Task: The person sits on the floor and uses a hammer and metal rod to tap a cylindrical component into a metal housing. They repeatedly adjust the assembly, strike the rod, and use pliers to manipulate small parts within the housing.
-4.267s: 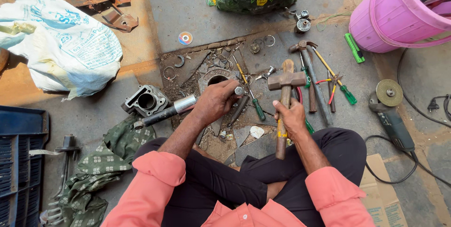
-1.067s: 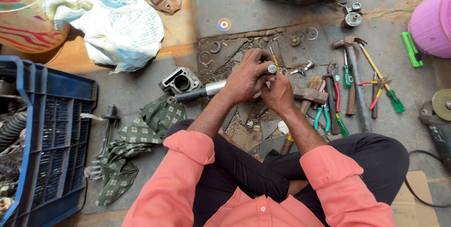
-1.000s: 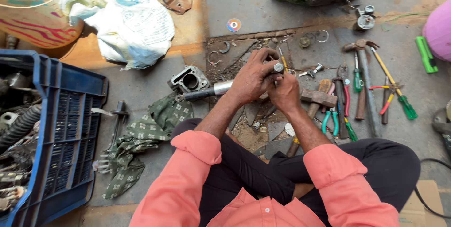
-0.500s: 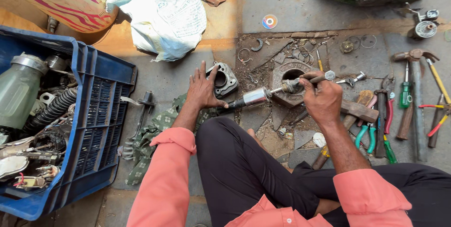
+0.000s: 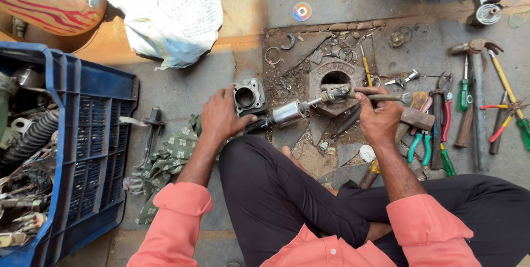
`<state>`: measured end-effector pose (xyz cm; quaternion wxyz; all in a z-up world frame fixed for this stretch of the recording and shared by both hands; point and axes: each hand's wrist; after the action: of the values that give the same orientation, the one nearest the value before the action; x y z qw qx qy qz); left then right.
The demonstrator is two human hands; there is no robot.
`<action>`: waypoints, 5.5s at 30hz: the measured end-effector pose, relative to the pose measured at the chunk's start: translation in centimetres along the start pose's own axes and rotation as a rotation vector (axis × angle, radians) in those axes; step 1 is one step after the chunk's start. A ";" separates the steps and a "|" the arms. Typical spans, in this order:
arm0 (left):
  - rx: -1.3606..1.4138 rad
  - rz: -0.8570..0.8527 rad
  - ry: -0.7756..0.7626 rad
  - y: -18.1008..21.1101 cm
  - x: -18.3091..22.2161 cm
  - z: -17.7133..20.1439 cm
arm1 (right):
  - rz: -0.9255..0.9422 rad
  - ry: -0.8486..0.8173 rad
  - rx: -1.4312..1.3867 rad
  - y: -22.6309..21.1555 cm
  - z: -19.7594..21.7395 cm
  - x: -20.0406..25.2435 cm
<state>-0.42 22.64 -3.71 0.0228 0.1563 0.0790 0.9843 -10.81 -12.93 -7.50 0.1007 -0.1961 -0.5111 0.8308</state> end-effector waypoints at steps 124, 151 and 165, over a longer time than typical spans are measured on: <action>-0.295 -0.348 0.258 -0.9 -3.3 -4.7 | -0.268 -0.039 0.298 10.0 -4.6 -0.4; 0.045 -0.228 -0.042 -3.1 -4.1 -1.5 | -0.348 -0.150 0.308 5.6 -4.4 -1.9; 0.045 -0.192 0.008 -0.6 -2.4 0.8 | -0.488 -0.069 -0.452 5.5 2.9 -1.5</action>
<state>2.12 23.20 -3.81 0.1134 0.1447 0.1156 0.9761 -10.51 -18.32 -10.85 0.2333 -0.0571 -0.7173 0.6541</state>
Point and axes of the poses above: each hand's wrist, its own x-axis away from the middle knuckle, its own z-axis out of the back of the hand, y = z × x, and after that the axes turned 11 degrees about z, right-handed
